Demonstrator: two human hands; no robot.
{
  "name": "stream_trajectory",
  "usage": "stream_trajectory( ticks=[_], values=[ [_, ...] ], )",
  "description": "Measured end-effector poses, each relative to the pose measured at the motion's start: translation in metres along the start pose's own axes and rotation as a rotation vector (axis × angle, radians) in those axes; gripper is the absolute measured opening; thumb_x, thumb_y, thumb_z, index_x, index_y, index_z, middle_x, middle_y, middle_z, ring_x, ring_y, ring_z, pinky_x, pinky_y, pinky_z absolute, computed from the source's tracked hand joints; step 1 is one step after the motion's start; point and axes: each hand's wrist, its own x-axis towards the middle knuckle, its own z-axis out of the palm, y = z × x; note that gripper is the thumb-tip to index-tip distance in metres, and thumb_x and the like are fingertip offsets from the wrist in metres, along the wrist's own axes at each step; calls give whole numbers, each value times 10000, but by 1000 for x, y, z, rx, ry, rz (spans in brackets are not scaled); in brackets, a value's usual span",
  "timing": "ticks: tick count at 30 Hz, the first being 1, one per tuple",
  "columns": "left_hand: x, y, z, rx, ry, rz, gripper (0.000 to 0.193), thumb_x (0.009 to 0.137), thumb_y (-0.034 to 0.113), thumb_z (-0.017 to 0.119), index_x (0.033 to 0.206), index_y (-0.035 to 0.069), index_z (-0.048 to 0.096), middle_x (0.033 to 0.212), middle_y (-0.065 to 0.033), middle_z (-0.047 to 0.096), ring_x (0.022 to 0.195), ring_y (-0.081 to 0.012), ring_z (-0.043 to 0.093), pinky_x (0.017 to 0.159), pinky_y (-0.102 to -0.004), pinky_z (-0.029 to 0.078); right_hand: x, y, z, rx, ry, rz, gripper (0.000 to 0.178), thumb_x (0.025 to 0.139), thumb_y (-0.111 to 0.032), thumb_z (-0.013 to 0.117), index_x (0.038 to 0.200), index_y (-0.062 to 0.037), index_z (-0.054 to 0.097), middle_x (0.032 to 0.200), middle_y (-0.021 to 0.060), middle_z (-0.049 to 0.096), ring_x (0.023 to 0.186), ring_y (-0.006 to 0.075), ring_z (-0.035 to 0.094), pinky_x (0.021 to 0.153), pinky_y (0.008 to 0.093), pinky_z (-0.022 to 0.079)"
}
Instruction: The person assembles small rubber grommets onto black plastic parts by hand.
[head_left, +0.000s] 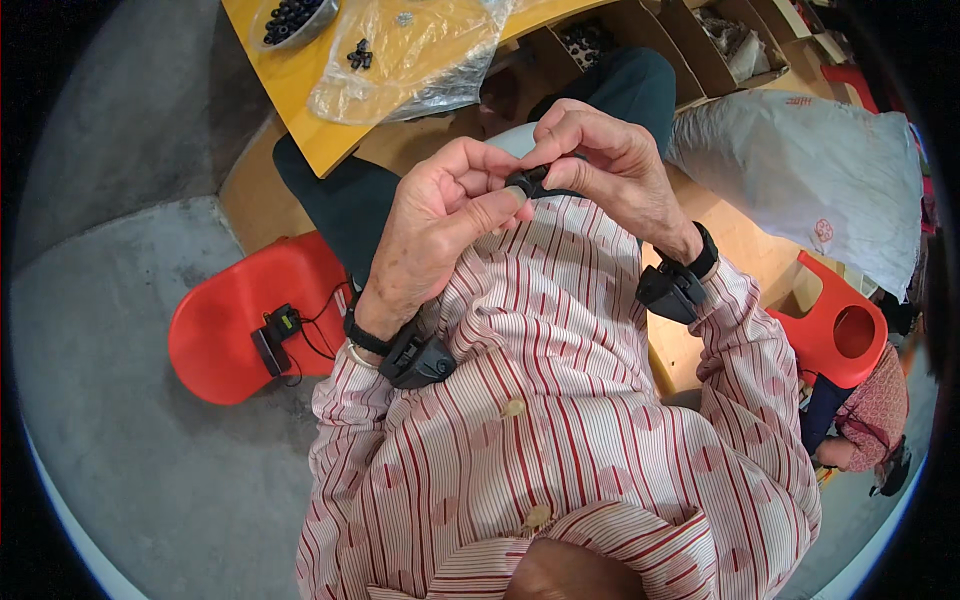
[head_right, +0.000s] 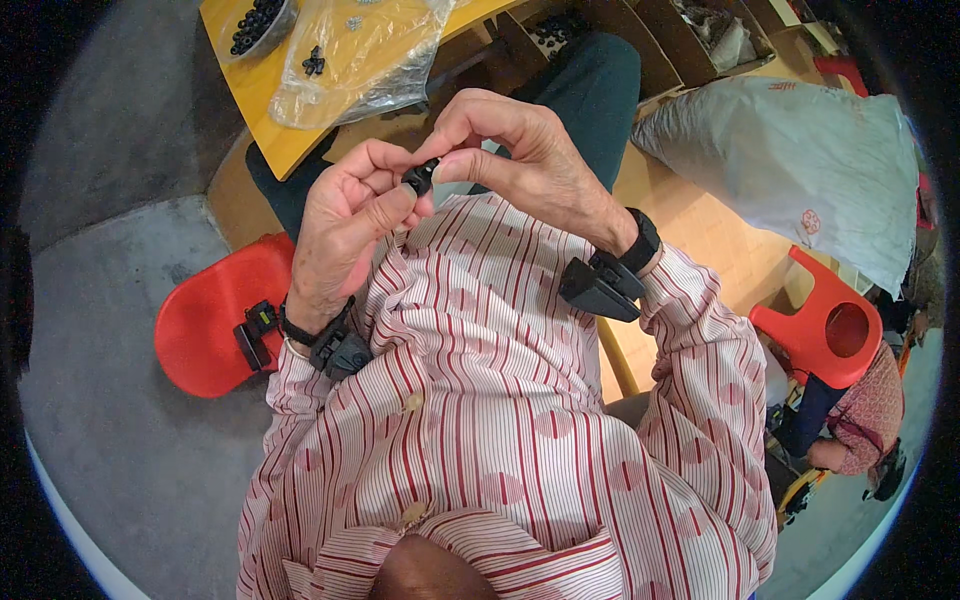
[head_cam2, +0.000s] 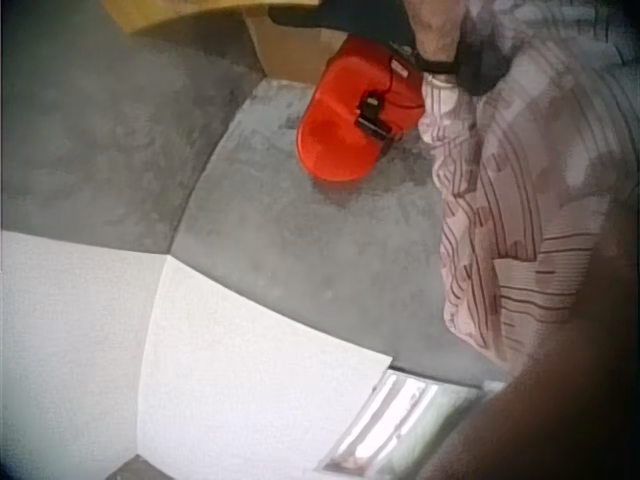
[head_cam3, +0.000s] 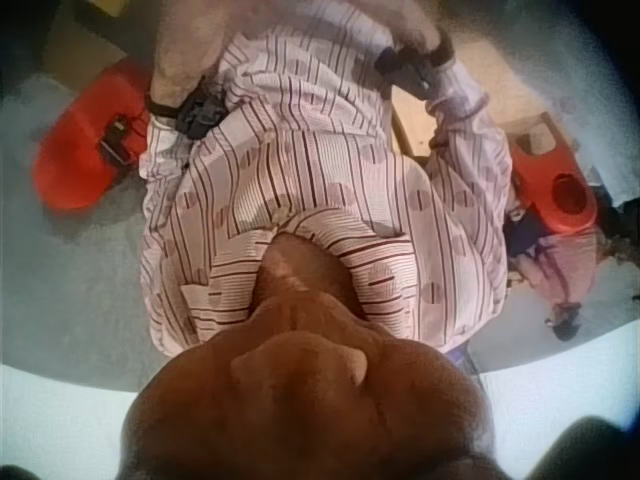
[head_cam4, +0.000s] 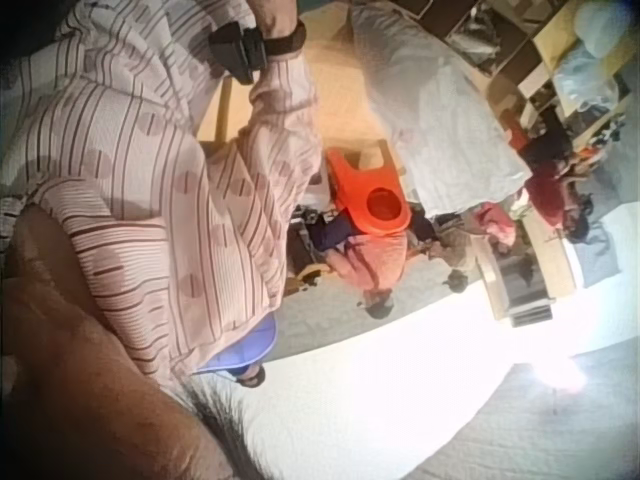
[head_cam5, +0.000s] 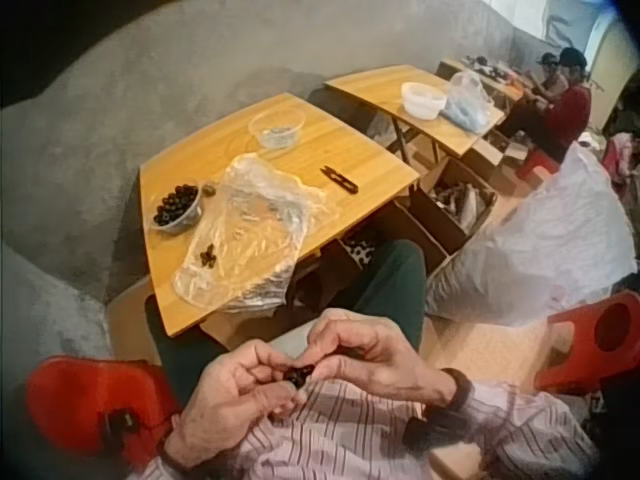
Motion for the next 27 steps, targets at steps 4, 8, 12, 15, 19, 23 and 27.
stream_trajectory(
  ticks=[4, 8, 12, 15, 19, 23, 27],
  values=[
    [-1, -3, 1, -45, 49, 20, 232, 869, 7, 587, 1090, -32, 526, 922, -77, 617, 812, -95, 604, 754, -201, 482, 0, 0, 1, 49, -9, 27, 122, 795, -64, 680, 913, -36, 666, 836, 0, 545, 754, 79, 512, 679, 224, 417],
    [-2, -7, -2, -45, 67, 64, 202, 869, 4, 591, 1065, -26, 550, 930, -73, 623, 821, -89, 603, 758, -201, 485, -1, 1, 1, 17, -5, 17, 111, 776, -52, 697, 876, -35, 653, 823, -3, 549, 739, 82, 513, 671, 227, 420],
    [-4, -7, 1, -26, 108, 104, 179, 871, 0, 587, 1048, -20, 567, 933, -63, 623, 825, -78, 598, 754, -196, 484, 0, -1, 4, -47, -4, -13, 118, 755, -43, 715, 846, -33, 640, 812, -3, 556, 734, 82, 517, 668, 228, 422],
    [-5, -7, 2, -18, 140, 127, 174, 872, -6, 583, 1045, -16, 572, 922, -55, 624, 819, -71, 592, 741, -187, 479, 1, -2, 6, -112, 2, -36, 131, 742, -44, 729, 826, -30, 630, 801, 2, 564, 733, 82, 523, 660, 231, 425],
    [-6, -9, 1, 23, 175, 137, 178, 869, -15, 580, 1047, -15, 575, 911, -50, 620, 807, -66, 584, 726, -179, 472, -1, -2, 9, -88, 22, 30, 133, 746, -48, 733, 813, -24, 621, 781, 5, 570, 712, 83, 526, 645, 236, 431],
    [-7, -10, 0, 32, 182, 161, 180, 867, -21, 577, 1047, -17, 578, 900, -45, 616, 798, -63, 578, 722, -175, 466, -1, -3, 11, -96, 35, 36, 138, 750, -55, 737, 805, -21, 615, 772, 5, 570, 685, 82, 524, 625, 236, 436],
    [-7, -10, 2, 44, 197, 181, 175, 868, -22, 574, 1043, -18, 579, 896, -42, 614, 800, -62, 576, 725, -174, 463, -2, -3, 13, -153, 47, 7, 141, 749, -57, 738, 804, -22, 614, 769, 6, 571, 673, 83, 521, 605, 237, 436]
  ],
)
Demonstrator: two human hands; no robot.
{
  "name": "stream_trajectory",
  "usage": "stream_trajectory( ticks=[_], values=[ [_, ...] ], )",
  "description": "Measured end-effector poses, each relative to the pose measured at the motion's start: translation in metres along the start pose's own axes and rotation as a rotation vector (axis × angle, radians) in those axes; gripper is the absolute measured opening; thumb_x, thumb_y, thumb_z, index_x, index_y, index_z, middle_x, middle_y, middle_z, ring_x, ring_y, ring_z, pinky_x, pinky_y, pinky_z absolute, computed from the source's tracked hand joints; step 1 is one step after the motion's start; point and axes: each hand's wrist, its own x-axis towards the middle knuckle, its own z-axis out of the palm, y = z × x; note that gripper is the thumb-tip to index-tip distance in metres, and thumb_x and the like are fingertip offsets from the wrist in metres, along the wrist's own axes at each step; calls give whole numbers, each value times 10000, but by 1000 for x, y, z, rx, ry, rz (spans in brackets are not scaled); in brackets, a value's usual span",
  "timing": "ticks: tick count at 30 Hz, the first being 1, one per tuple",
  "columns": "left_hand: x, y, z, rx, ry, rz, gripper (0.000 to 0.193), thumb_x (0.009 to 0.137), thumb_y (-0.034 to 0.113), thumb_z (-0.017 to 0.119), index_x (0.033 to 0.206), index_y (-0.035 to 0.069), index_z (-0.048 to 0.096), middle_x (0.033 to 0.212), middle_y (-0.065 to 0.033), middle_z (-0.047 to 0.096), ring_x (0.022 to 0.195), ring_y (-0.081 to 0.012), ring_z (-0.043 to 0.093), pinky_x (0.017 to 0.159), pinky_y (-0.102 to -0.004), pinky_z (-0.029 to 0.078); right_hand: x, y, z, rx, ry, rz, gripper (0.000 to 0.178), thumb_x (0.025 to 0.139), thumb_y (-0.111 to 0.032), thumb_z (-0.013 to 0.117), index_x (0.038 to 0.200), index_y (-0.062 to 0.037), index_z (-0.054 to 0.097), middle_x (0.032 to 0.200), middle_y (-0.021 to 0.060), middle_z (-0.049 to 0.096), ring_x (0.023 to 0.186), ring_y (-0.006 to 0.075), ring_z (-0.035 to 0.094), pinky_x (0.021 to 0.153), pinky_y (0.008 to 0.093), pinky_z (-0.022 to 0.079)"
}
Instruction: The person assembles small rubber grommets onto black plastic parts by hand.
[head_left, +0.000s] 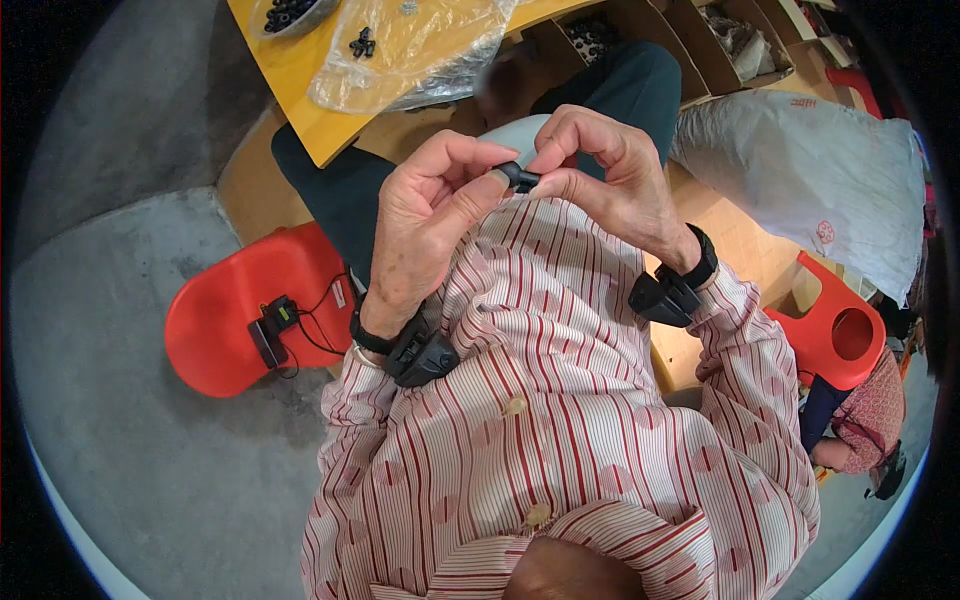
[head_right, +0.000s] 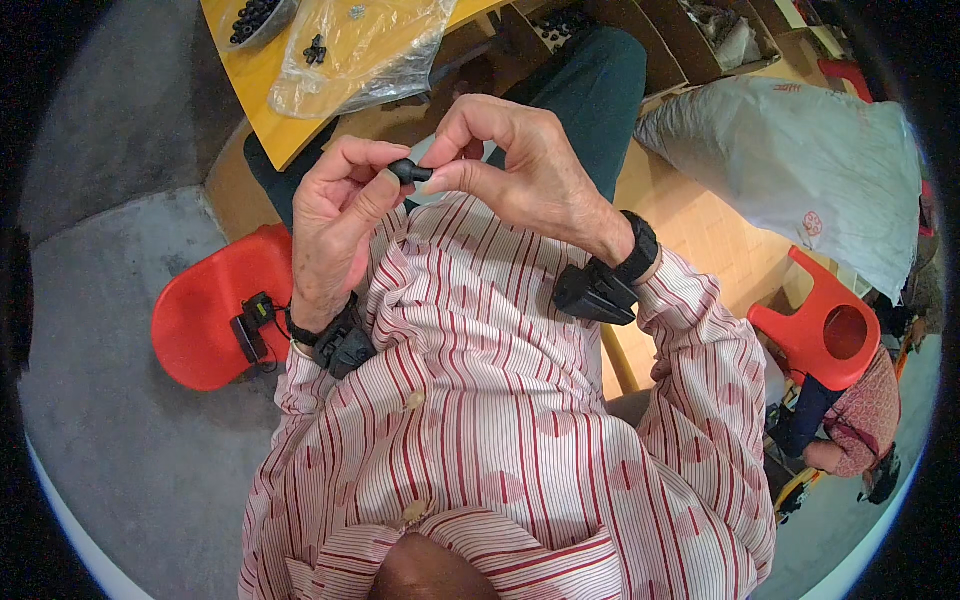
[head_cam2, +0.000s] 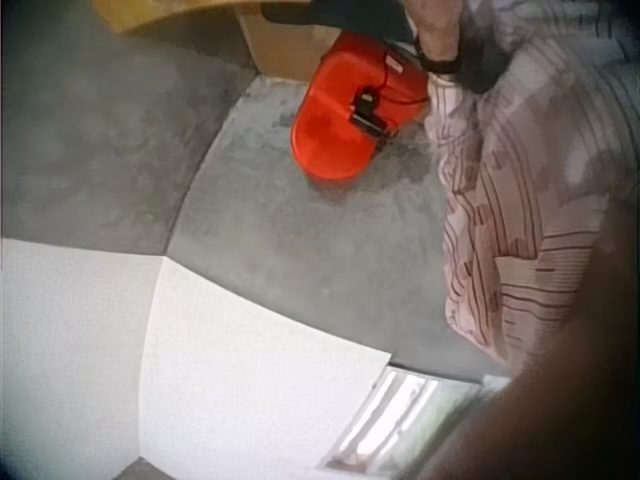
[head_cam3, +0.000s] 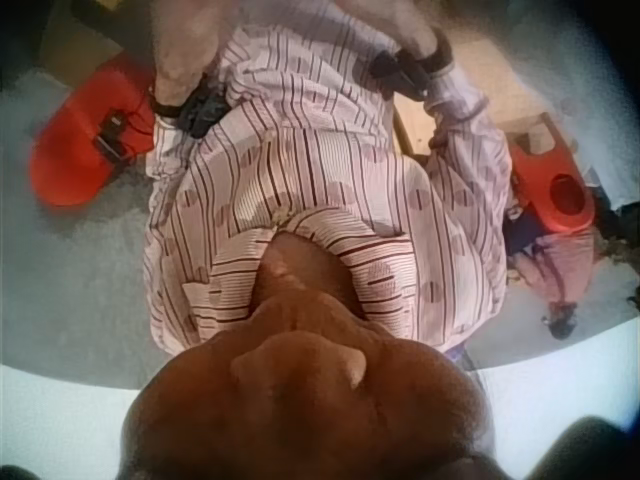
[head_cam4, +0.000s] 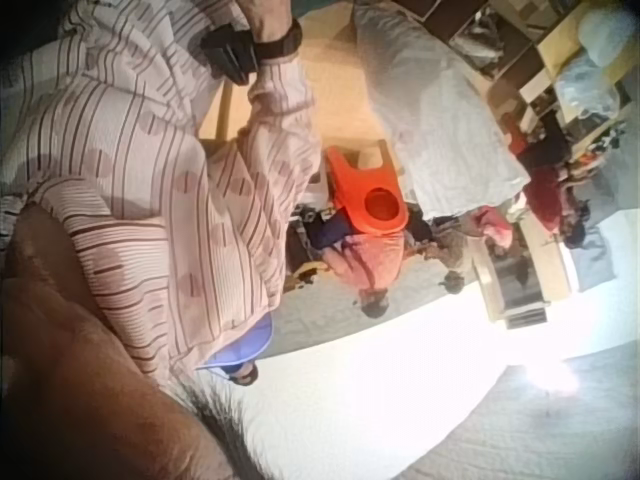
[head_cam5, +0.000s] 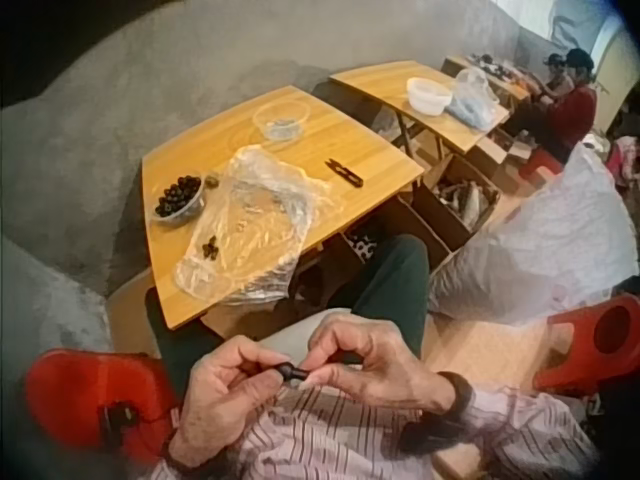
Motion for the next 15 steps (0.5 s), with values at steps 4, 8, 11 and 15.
stream_trajectory(
  ticks=[4, 8, 11, 15],
  values=[
    [-1, 0, -1, 15, 3, 0, 173, 871, -23, 567, 1044, -19, 579, 900, -43, 613, 810, -63, 576, 732, -177, 461, -1, 2, 3, -50, 20, -25, 156, 742, -70, 746, 805, -19, 613, 757, 17, 568, 655, 94, 518, 586, 240, 431],
    [-2, 0, -1, 40, 10, -26, 169, 876, -14, 568, 1044, -16, 577, 903, -42, 615, 809, -64, 578, 733, -182, 463, -3, 4, 5, -113, 40, -39, 173, 729, -79, 757, 803, -13, 615, 747, 29, 571, 644, 104, 522, 575, 244, 428],
    [-2, -1, -3, 33, -2, -20, 168, 878, -4, 572, 1045, -13, 576, 901, -45, 618, 802, -65, 581, 733, -185, 466, -3, 0, 6, -99, 53, -17, 169, 728, -74, 756, 795, -8, 615, 737, 32, 575, 644, 105, 526, 571, 246, 426],
    [-2, -1, -3, 19, -4, -27, 171, 877, 0, 576, 1047, -14, 575, 890, -47, 622, 790, -64, 583, 728, -189, 471, -3, -2, 7, -96, 48, 6, 175, 726, -80, 759, 790, -4, 615, 725, 34, 576, 643, 105, 529, 567, 247, 425]
  ],
)
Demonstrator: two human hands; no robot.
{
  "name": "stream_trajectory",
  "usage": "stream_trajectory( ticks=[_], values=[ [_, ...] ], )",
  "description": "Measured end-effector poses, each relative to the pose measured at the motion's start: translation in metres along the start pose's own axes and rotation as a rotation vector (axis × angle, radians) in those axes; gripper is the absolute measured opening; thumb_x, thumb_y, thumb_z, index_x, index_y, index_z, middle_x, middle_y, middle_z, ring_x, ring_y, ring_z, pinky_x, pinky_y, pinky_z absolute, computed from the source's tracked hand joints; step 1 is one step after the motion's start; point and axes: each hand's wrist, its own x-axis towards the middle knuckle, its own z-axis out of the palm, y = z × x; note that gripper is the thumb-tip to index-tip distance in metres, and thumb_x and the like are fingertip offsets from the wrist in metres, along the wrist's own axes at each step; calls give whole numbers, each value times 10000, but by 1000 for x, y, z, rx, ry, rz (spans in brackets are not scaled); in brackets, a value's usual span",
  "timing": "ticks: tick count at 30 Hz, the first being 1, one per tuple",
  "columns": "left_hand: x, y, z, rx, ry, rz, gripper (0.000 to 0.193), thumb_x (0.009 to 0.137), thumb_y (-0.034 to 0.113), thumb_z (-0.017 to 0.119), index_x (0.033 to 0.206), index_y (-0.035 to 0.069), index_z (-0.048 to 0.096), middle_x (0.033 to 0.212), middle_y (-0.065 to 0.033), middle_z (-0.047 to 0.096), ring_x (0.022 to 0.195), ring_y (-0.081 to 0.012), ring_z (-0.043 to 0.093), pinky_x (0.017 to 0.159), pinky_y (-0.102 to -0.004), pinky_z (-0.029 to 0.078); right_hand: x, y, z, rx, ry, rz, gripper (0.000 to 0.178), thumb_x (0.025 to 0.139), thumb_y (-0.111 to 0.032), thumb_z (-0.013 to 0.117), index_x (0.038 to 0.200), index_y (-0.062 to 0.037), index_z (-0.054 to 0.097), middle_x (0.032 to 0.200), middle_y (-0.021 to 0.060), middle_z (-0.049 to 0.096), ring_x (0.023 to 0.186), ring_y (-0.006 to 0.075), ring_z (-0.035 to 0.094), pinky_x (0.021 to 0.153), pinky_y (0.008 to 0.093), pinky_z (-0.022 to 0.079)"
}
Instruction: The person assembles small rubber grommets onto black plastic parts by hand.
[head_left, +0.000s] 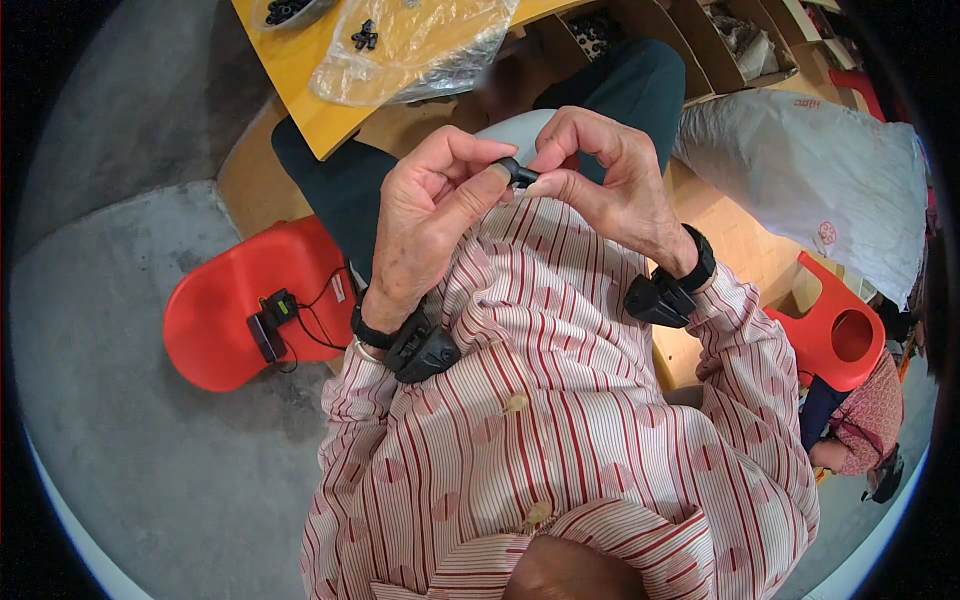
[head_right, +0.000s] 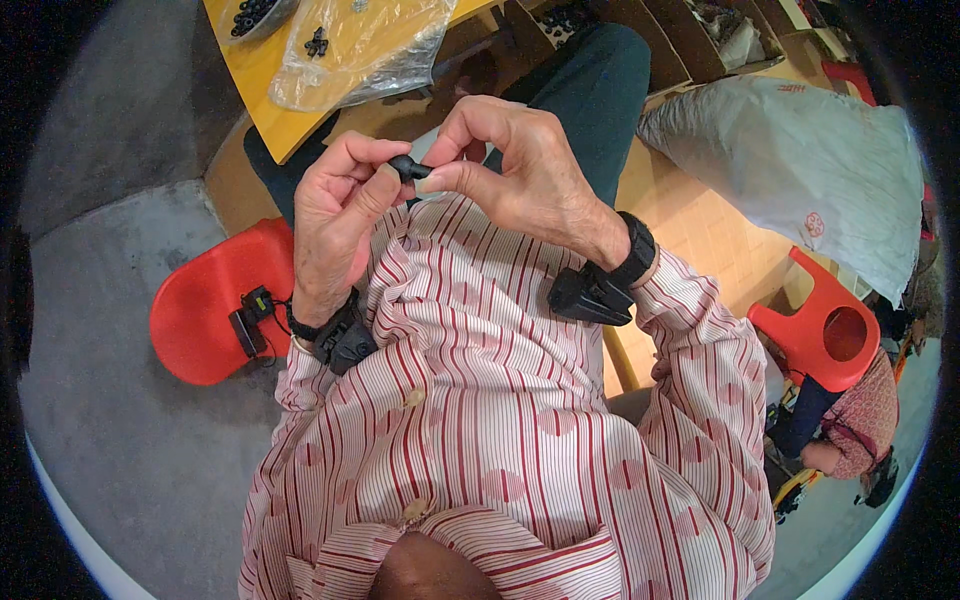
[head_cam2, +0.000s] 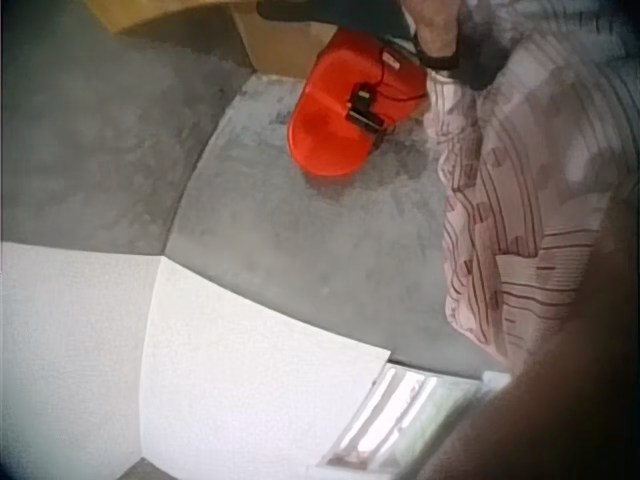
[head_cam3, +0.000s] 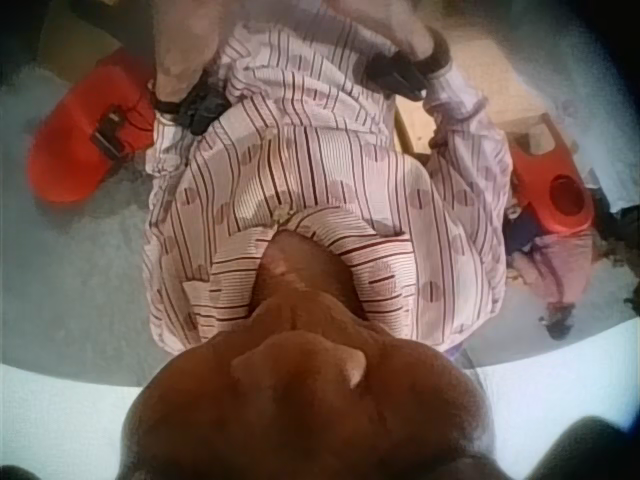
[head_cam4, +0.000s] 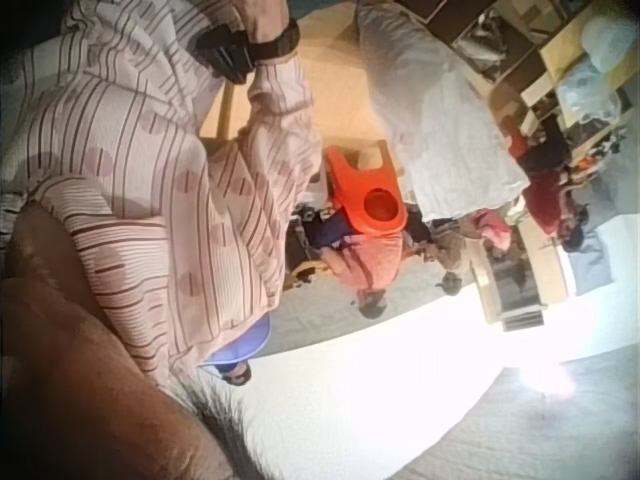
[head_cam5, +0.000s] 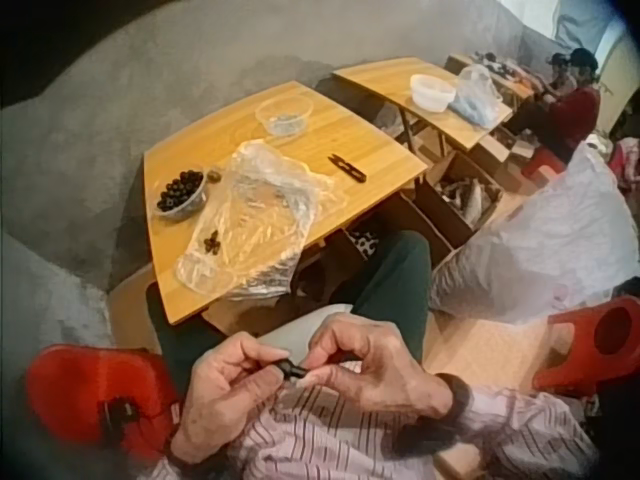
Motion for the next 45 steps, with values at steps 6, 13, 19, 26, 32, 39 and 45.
stream_trajectory(
  ticks=[6, 13, 19, 26, 32, 39, 45],
  values=[
    [-1, 0, -3, 93, -24, 19, 156, 879, -9, 573, 1033, -23, 584, 871, -53, 635, 777, -72, 602, 710, -187, 489, -1, -2, -1, -42, -26, 44, 185, 706, -80, 768, 769, -20, 605, 711, 24, 574, 652, 112, 532, 556, 266, 415],
    [-1, 0, 2, 111, -6, 21, 154, 887, 1, 561, 1034, -26, 601, 878, -57, 646, 782, -75, 608, 720, -192, 499, -2, 4, 4, -26, -20, -13, 199, 688, -64, 770, 747, -26, 584, 703, 26, 570, 657, 126, 538, 557, 282, 410],
    [-1, -6, -3, 119, 22, 3, 159, 899, 46, 558, 1033, -15, 620, 871, -39, 639, 759, -51, 573, 695, -177, 460, -3, 2, 9, -51, -20, 41, 229, 688, -88, 781, 791, -32, 584, 706, 25, 572, 650, 120, 536, 576, 266, 438],
    [-1, -7, -5, -45, 40, -41, 177, 876, 37, 578, 1040, -28, 598, 849, -34, 626, 748, -56, 561, 705, -187, 453, -3, 4, 8, -1, -70, 90, 380, 700, -198, 792, 952, -20, 571, 718, 8, 557, 655, 95, 535, 569, 226, 460],
    [1, -4, -6, -65, 28, -34, 358, 841, 34, 615, 1153, -24, 448, 819, -44, 600, 747, -70, 560, 710, -206, 450, -1, 2, 2, -138, -171, -18, 378, 731, -177, 763, 1040, -41, 593, 757, 32, 568, 660, 101, 554, 545, 243, 470],
    [1, 3, -6, -34, -36, -92, 409, 829, 36, 628, 1175, -27, 420, 803, -39, 595, 743, -65, 564, 690, -195, 444, 2, 0, 0, -260, -209, -257, 320, 716, -156, 748, 990, -54, 617, 800, 56, 579, 695, 181, 587, 598, 295, 486],
    [2, 6, -6, 27, -96, -151, 420, 815, 34, 628, 1175, -26, 422, 796, -35, 595, 746, -68, 566, 691, -192, 446, 0, 5, 4, -234, -194, -292, 300, 675, -169, 771, 873, -48, 581, 781, 62, 543, 747, 229, 551, 643, 331, 463]
  ],
)
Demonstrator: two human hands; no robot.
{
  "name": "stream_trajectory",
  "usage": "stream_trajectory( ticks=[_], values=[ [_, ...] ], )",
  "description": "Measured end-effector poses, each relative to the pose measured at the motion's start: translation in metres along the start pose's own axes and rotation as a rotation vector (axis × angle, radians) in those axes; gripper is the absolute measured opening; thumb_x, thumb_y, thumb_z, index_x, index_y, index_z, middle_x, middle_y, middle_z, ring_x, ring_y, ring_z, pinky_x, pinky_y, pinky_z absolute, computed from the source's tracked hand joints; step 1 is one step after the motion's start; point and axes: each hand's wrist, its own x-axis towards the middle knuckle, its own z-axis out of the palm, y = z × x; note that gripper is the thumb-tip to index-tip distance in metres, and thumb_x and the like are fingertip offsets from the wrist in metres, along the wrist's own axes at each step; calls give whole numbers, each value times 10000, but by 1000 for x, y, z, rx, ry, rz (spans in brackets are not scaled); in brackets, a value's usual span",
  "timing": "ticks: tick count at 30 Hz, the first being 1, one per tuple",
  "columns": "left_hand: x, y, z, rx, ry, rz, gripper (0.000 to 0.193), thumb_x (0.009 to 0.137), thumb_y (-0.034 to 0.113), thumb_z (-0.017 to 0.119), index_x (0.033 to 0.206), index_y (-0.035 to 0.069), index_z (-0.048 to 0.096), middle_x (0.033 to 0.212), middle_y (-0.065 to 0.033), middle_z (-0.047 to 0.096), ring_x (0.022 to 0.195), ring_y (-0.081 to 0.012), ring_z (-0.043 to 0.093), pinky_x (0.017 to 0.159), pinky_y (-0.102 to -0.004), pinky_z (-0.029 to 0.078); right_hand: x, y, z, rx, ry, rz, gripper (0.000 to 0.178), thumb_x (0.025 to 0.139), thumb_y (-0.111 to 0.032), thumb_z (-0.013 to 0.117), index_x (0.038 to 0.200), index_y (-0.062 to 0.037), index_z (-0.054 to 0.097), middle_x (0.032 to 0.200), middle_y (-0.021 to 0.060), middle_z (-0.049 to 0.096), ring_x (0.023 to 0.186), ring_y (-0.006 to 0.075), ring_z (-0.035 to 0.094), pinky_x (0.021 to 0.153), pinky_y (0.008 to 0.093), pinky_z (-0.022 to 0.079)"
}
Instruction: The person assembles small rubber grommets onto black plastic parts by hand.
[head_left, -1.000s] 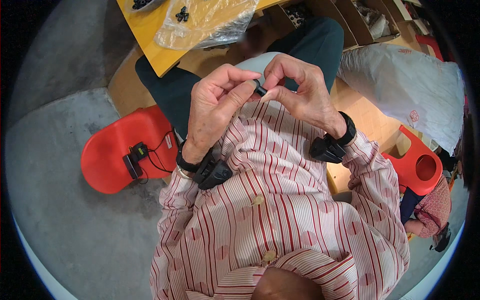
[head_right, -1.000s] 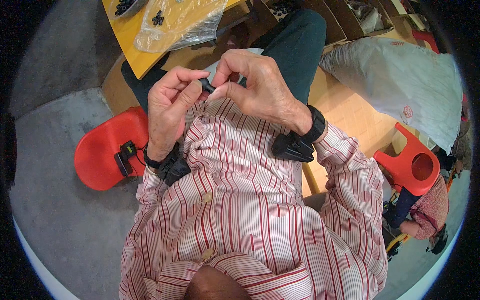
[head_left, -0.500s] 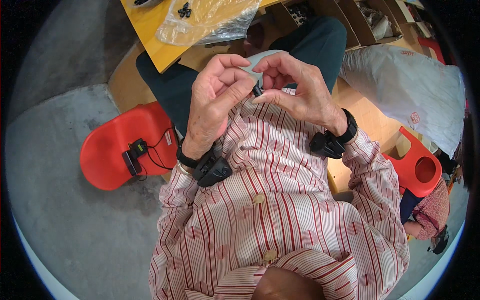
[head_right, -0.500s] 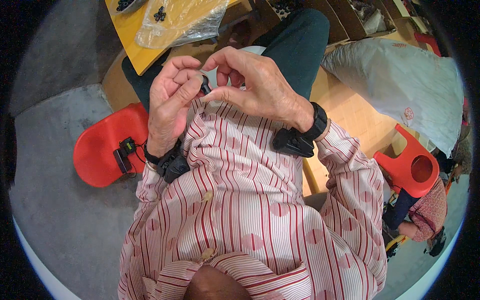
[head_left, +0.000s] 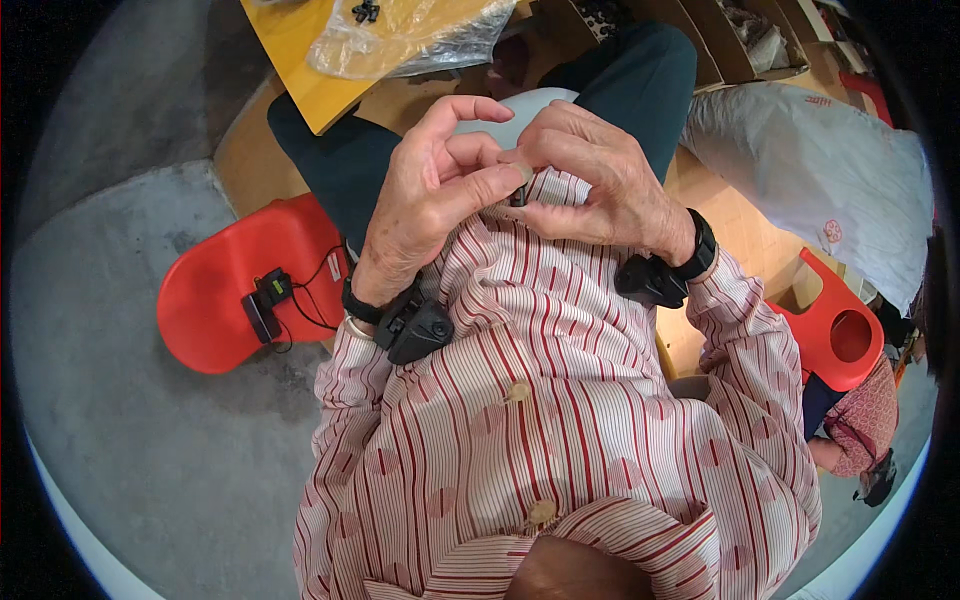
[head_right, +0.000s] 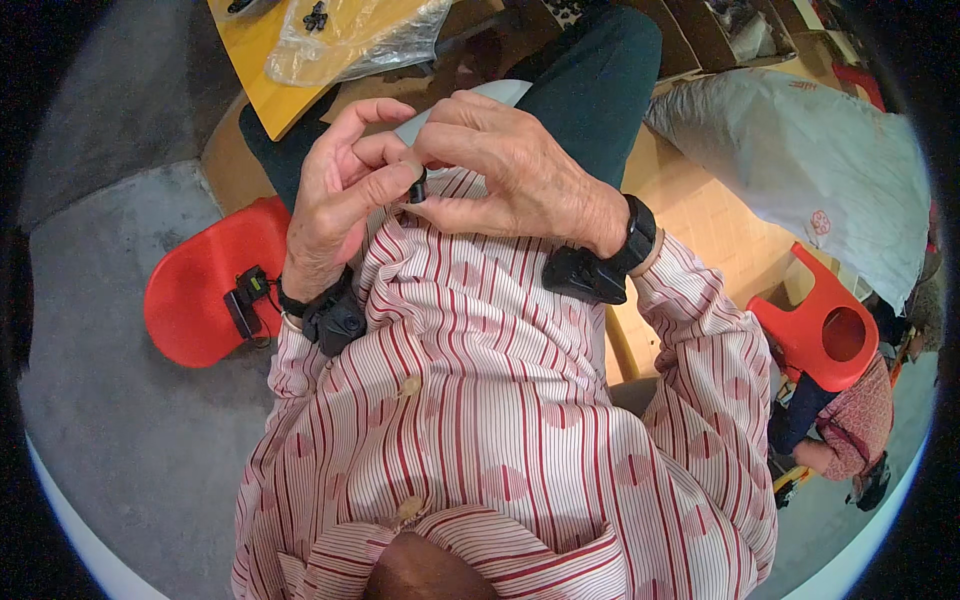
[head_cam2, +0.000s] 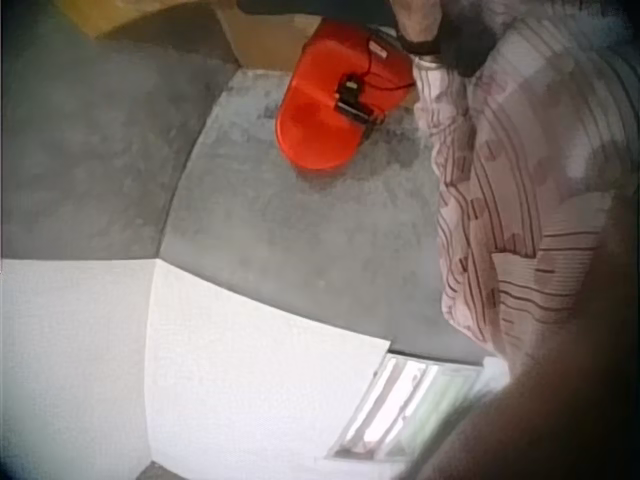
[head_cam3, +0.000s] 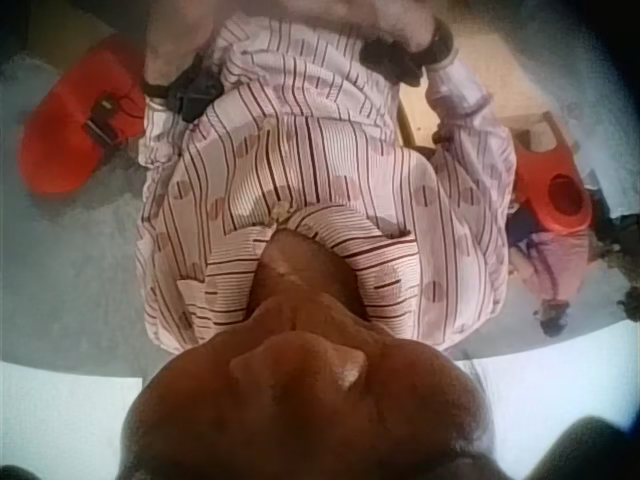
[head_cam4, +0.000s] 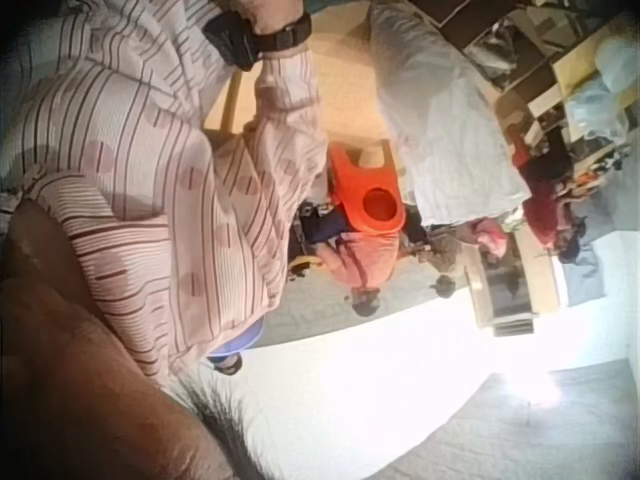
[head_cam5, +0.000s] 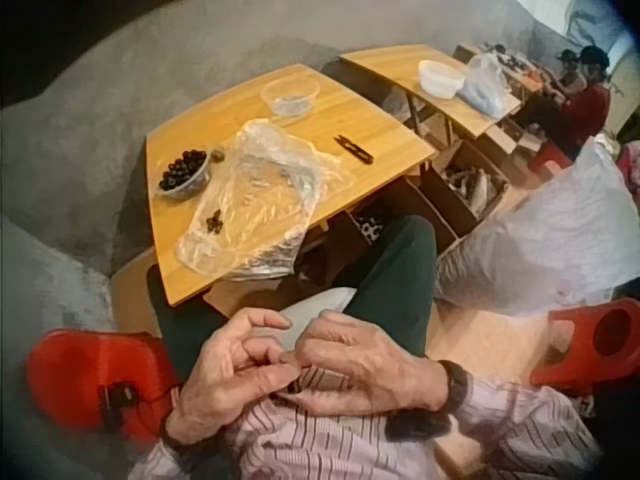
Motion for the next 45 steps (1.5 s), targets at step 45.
stream_trajectory(
  ticks=[45],
  values=[
    [10, -31, -13, -58, 49, -44, 257, 842, -21, 581, 1082, -32, 492, 914, -112, 627, 824, -113, 613, 745, -216, 501, -7, 20, 10, -158, -105, 90, 331, 761, -223, 717, 1000, -40, 578, 800, 81, 573, 712, 235, 582, 616, 327, 484]
  ],
)
